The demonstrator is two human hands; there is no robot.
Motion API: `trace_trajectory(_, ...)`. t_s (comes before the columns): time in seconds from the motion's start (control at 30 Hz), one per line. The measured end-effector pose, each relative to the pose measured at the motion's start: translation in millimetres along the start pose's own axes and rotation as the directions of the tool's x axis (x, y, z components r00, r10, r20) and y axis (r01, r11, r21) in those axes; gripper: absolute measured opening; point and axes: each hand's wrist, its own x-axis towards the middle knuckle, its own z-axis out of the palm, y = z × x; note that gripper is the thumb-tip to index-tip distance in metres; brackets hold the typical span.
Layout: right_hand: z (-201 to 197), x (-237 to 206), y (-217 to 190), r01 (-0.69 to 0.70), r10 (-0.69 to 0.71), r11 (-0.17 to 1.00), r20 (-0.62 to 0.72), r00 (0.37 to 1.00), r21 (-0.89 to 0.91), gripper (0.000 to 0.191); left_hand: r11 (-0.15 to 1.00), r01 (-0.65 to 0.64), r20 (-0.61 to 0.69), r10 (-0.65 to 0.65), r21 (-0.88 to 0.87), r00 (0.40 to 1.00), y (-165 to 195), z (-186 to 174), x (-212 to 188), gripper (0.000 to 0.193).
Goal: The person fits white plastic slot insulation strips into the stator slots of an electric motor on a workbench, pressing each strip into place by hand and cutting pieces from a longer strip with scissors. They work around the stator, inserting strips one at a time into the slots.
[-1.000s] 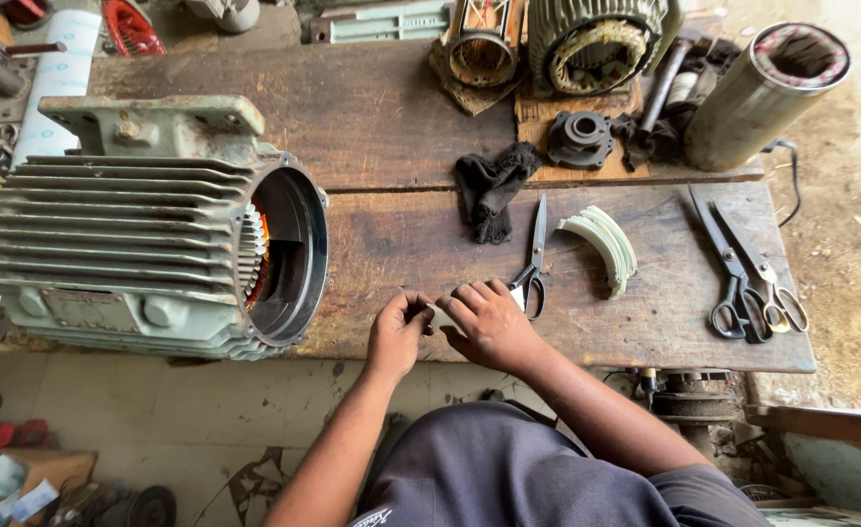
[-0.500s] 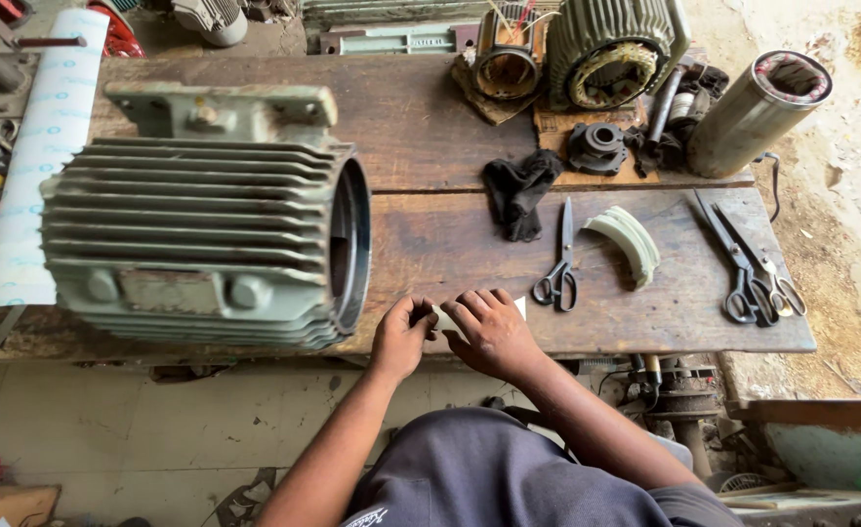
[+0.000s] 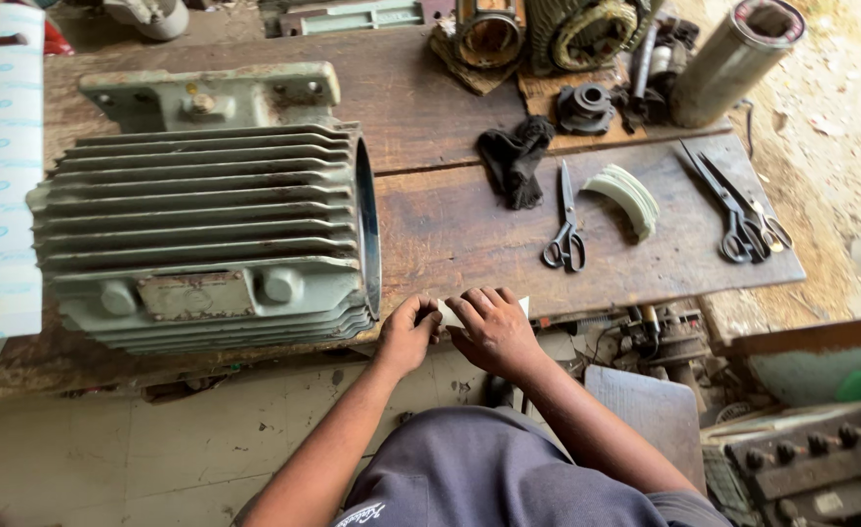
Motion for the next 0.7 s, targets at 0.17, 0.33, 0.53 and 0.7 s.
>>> trace_trajectory(0.17, -7, -11, 9, -0.060, 0.060, 0.998, -0.011, 0.998, -0.008, 0.050, 0.998, -0.010, 0.059, 0.006, 0.064, 0.998, 15, 15, 4, 0.007)
trace_trajectory(0.33, -19, -14, 34, -0.040, 0.040, 0.999, -0.031, 0.999, 0.002, 0.047, 0.990, 0.034, 0.043, -0.040, 0.137, 0.998, 23, 38, 18, 0.007)
trace_trajectory(0.53, -38, -13, 78, 0.019, -0.018, 1.000, -0.049, 0.999, 0.016, 0.046, 0.998, -0.036, 0.034, 0.035, 0.051, 0.999, 20, 67, 41, 0.008)
trace_trajectory(0.7, -42, -10, 114, 0.091, -0.087, 0.994, -0.073, 0.994, 0.063, 0.043, 0.999, -0.002, -0.071, 0.005, 0.052, 0.997, 17, 90, 51, 0.007)
